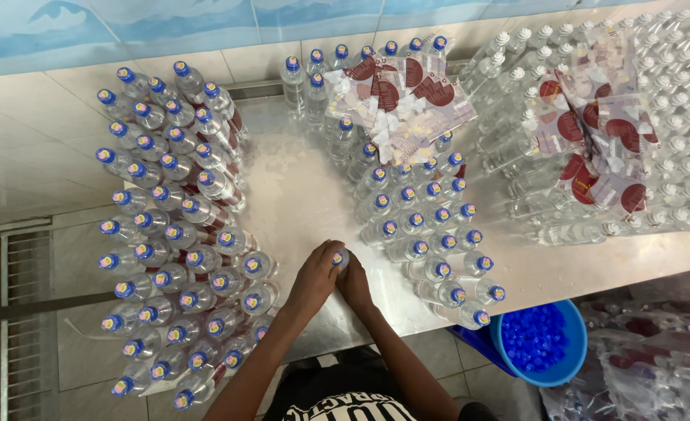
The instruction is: The person repeatedly picks up clear plastic water bottles from a metal table, applies a red and white paper label to the neck of each bottle, and places the labeled bottle back on the table. The person handles the bottles and labels by hand throughout the process.
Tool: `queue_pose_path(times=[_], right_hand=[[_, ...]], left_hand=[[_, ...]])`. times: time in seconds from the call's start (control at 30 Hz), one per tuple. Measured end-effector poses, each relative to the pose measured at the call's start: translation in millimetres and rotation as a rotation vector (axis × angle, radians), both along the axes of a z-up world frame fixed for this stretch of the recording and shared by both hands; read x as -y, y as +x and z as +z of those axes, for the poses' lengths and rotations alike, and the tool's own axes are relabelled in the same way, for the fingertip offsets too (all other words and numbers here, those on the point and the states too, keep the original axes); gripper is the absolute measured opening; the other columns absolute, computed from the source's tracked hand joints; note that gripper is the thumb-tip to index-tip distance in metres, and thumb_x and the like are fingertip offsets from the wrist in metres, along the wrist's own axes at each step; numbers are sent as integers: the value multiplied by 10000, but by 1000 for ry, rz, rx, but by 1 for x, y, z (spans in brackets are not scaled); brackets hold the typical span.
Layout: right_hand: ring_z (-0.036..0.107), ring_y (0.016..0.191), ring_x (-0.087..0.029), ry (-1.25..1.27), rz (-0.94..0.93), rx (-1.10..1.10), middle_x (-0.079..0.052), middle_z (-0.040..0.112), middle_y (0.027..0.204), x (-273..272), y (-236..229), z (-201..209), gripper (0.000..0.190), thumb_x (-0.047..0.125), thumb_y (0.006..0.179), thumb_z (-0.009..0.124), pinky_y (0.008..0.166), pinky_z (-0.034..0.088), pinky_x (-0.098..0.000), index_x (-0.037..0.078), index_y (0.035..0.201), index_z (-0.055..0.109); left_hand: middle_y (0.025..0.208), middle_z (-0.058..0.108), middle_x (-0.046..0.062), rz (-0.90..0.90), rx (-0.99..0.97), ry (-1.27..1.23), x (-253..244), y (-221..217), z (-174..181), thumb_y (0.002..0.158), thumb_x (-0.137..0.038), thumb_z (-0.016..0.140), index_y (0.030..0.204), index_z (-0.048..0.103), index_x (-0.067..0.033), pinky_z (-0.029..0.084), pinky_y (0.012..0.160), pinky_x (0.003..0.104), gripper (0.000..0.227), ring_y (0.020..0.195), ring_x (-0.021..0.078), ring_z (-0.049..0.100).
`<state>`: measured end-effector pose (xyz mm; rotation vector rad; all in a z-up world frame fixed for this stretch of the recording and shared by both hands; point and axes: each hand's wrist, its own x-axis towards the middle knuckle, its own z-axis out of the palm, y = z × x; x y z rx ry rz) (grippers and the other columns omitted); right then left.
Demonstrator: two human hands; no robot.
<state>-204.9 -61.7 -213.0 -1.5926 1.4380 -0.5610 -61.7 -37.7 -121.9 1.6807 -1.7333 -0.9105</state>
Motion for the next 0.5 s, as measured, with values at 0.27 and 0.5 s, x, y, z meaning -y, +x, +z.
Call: queue_pose_path(times=[0.27,0.5], right_hand=[[613,1392,-456,31,21,10,-206,659,1483,0,-3,-10,738,278,902,844,1204,497,-552,81,1549,549],[380,1552,-514,3,82,-62,-211,462,1687,3,-3,24,1028,370,850,930,1310,361,-576,69,1672,392]], left_hand=[[1485,602,165,-187,226,-60,14,11,-38,1086,-226,639,1511,519,-65,469,1242,390,470,1481,322,556],[1305,677,130,-245,387,-75,21,30,12,1072,-248,655,1449,532,-87,594,1052,397,428,1287,291,693]])
